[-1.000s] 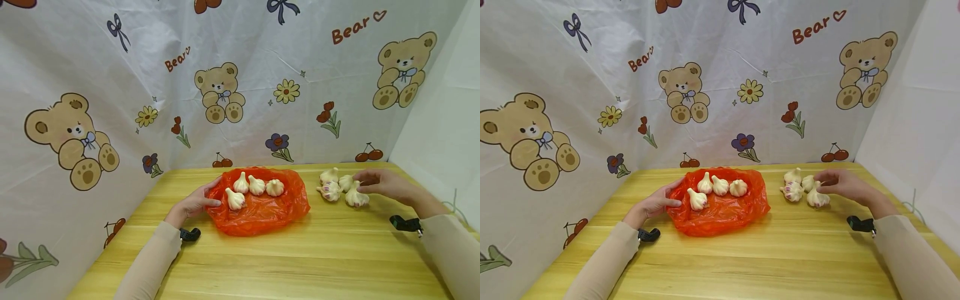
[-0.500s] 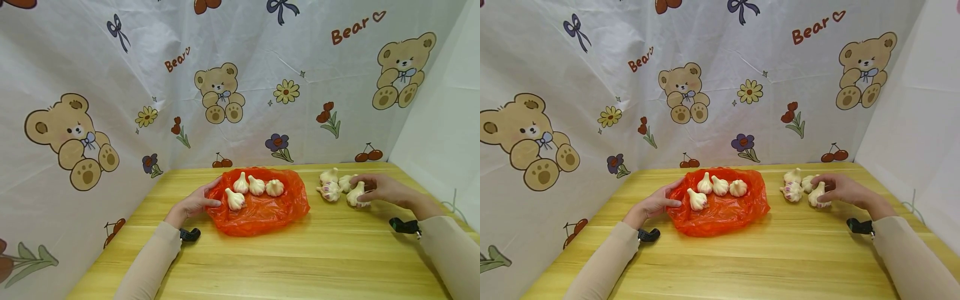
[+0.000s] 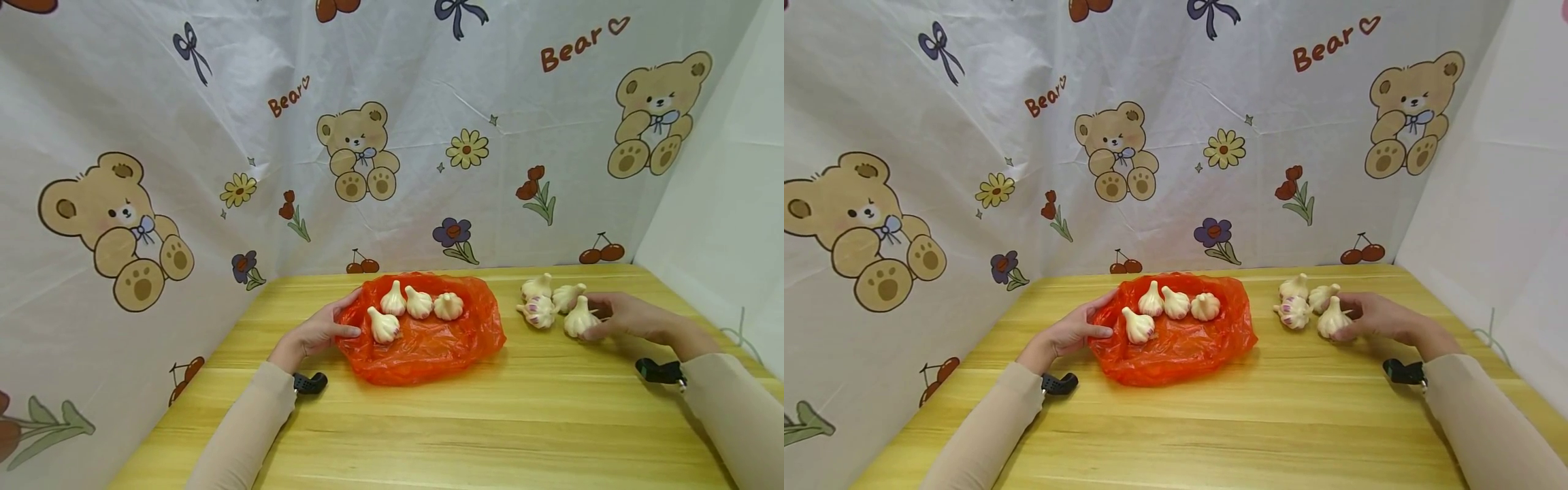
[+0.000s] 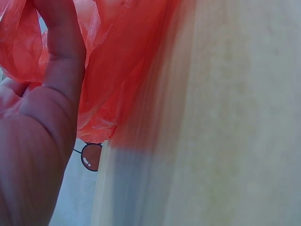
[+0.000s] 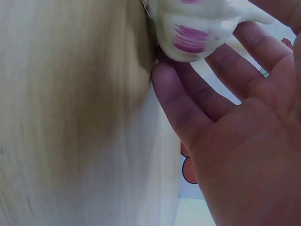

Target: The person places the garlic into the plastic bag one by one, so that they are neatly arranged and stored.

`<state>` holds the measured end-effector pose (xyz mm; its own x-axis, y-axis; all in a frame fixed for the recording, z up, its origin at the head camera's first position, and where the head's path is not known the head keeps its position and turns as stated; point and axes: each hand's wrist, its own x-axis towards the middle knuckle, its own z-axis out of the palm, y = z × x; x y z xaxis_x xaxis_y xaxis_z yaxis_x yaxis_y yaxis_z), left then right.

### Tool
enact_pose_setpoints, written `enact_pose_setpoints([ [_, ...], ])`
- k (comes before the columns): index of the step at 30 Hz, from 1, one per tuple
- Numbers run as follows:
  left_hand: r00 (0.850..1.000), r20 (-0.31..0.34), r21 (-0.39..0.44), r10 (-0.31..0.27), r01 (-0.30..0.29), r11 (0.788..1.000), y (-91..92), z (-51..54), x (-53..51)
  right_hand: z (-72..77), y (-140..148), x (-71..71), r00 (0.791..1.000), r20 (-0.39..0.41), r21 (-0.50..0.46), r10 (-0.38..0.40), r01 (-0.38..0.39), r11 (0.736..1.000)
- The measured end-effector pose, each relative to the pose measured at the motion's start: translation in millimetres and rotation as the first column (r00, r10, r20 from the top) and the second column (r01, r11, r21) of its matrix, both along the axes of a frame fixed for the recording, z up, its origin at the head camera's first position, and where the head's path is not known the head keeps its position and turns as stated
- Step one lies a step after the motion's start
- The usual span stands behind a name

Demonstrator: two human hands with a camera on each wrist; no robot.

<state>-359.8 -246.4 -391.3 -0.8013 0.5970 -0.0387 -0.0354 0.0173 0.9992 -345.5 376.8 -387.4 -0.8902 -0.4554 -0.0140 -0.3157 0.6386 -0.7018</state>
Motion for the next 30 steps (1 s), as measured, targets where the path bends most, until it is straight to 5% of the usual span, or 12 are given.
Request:
enact_pose_setpoints([
  [7,1.000,0.010,-0.003,-0.002,0.002,1.000,-1.2,-2.5,-1.6,0.1,0.0,0.9,0.999,0.042,-0.023,0.032,-0.031,0.999],
  [30,1.000,0.000,-0.013,-0.001,0.001,1.000,-0.7,-1.0,-2.5,28.9,-11.9,8.4,0.998,-0.051,-0.019,0.041,-0.042,0.999],
])
